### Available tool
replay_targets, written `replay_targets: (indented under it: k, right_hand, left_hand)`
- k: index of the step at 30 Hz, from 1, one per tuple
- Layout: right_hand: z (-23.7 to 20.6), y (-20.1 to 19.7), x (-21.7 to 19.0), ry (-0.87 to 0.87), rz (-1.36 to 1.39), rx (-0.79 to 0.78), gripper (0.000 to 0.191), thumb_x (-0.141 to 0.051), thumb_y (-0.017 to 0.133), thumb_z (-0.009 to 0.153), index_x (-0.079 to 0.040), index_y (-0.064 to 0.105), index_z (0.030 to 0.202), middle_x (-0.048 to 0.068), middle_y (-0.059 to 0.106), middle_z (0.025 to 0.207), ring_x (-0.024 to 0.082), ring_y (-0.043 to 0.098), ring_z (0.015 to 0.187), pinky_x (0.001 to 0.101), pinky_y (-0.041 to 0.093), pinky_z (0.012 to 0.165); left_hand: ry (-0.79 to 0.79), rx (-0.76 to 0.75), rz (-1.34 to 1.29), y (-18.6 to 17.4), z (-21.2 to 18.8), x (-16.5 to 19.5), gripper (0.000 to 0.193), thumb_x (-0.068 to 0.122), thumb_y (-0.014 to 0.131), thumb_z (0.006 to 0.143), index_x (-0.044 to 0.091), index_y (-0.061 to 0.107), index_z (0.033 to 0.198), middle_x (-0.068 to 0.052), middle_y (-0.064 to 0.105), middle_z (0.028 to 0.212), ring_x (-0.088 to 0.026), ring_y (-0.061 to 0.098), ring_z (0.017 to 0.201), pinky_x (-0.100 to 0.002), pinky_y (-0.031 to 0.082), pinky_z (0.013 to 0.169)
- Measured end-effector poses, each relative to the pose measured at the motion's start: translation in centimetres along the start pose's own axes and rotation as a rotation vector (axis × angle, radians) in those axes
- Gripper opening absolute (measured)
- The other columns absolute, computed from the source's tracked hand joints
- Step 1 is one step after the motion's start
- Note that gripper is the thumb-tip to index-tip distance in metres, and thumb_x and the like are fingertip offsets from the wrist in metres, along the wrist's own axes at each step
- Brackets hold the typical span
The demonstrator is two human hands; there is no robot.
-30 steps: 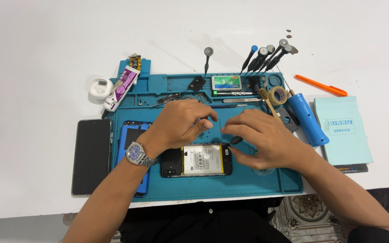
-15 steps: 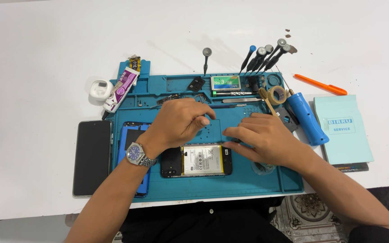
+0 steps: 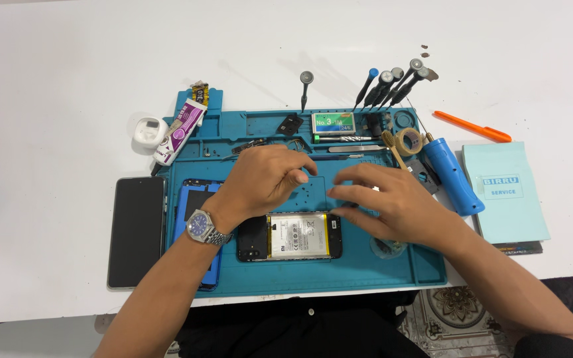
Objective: The person repairs a smartphone at a service workbench. They handle small internal components and flex cables, use a screwdriver to unscrew parts, pry at the phone's internals, then lift the phone and continue working on its battery and frame with the screwdriver.
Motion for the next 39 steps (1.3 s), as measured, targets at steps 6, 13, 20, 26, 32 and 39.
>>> replay_targets:
  k: [6, 13, 20, 26, 32, 39]
  right_hand:
    - [0.1, 0.4, -0.1, 0.04, -0.07, -0.099, 0.032, -0.026, 0.084, 0.084, -0.012, 0.072, 0.11, 0.001, 0.064, 0.072, 0.017, 0.063, 0.057, 0.0346, 0.045, 0.049]
    - [-0.3, 0.3, 0.0, -0.011, -0.059, 0.012, 0.028, -0.017, 0.078, 0.087, -0.01, 0.067, 0.112, 0.003, 0.066, 0.085, 0.016, 0.063, 0.065, 0.0306, 0.048, 0.053]
    - [-0.1, 0.4, 0.0, 0.035, -0.071, -0.05, 0.033, -0.021, 0.083, 0.08, -0.007, 0.069, 0.106, 0.004, 0.063, 0.074, 0.018, 0.061, 0.057, 0.0337, 0.046, 0.047]
    - [-0.3, 0.6, 0.1, 0.014, -0.009, -0.074, 0.031, -0.013, 0.077, 0.087, -0.009, 0.066, 0.116, 0.002, 0.066, 0.08, 0.017, 0.066, 0.068, 0.0331, 0.049, 0.056]
    - [-0.3, 0.5, 0.3, 0.004, -0.027, -0.051, 0.037, -0.019, 0.082, 0.08, -0.007, 0.065, 0.11, 0.005, 0.065, 0.075, 0.019, 0.062, 0.058, 0.0333, 0.047, 0.047]
    - [-0.7, 1.1, 0.6, 0.051, 0.034, -0.102, 0.032, -0.008, 0.078, 0.086, -0.008, 0.066, 0.116, 0.005, 0.061, 0.074, 0.018, 0.062, 0.06, 0.0342, 0.046, 0.05]
  left_hand:
    - [0.003, -0.004, -0.006, -0.1, 0.1, 0.2, 0.071, 0.064, 0.03, 0.105, 0.011, 0.076, 0.094, -0.003, 0.071, 0.073, -0.022, 0.071, 0.073, -0.036, 0.055, 0.066]
    - [-0.083, -0.071, 0.088, 0.2, 0.4, 0.4, 0.038, 0.047, 0.065, 0.092, 0.01, 0.076, 0.09, -0.003, 0.071, 0.071, -0.02, 0.07, 0.068, -0.034, 0.053, 0.058]
    - [-0.055, -0.104, 0.212, 1.0, 0.2, 0.3, 0.024, 0.036, 0.077, 0.086, 0.012, 0.08, 0.088, -0.001, 0.069, 0.077, -0.022, 0.067, 0.075, -0.036, 0.053, 0.063]
    - [-0.099, -0.133, 0.183, 1.5, 0.0, 0.1, 0.021, 0.032, 0.077, 0.086, 0.011, 0.08, 0.086, -0.001, 0.068, 0.078, -0.021, 0.067, 0.077, -0.037, 0.054, 0.065]
    - [-0.091, -0.153, 0.192, 1.5, 0.1, 0.1, 0.02, 0.03, 0.076, 0.086, 0.011, 0.08, 0.084, -0.002, 0.068, 0.08, -0.022, 0.067, 0.079, -0.038, 0.054, 0.066]
    - [-0.047, -0.177, 0.208, 1.7, 0.0, 0.0, 0.02, 0.029, 0.074, 0.088, 0.01, 0.076, 0.084, -0.003, 0.067, 0.085, -0.023, 0.067, 0.082, -0.038, 0.055, 0.07]
Point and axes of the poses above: each hand's wrist, its own z-axis towards the middle knuckle, its own y-axis out of the palm, x = y × z, the point moved 2 cm from there along z, towards the middle knuckle
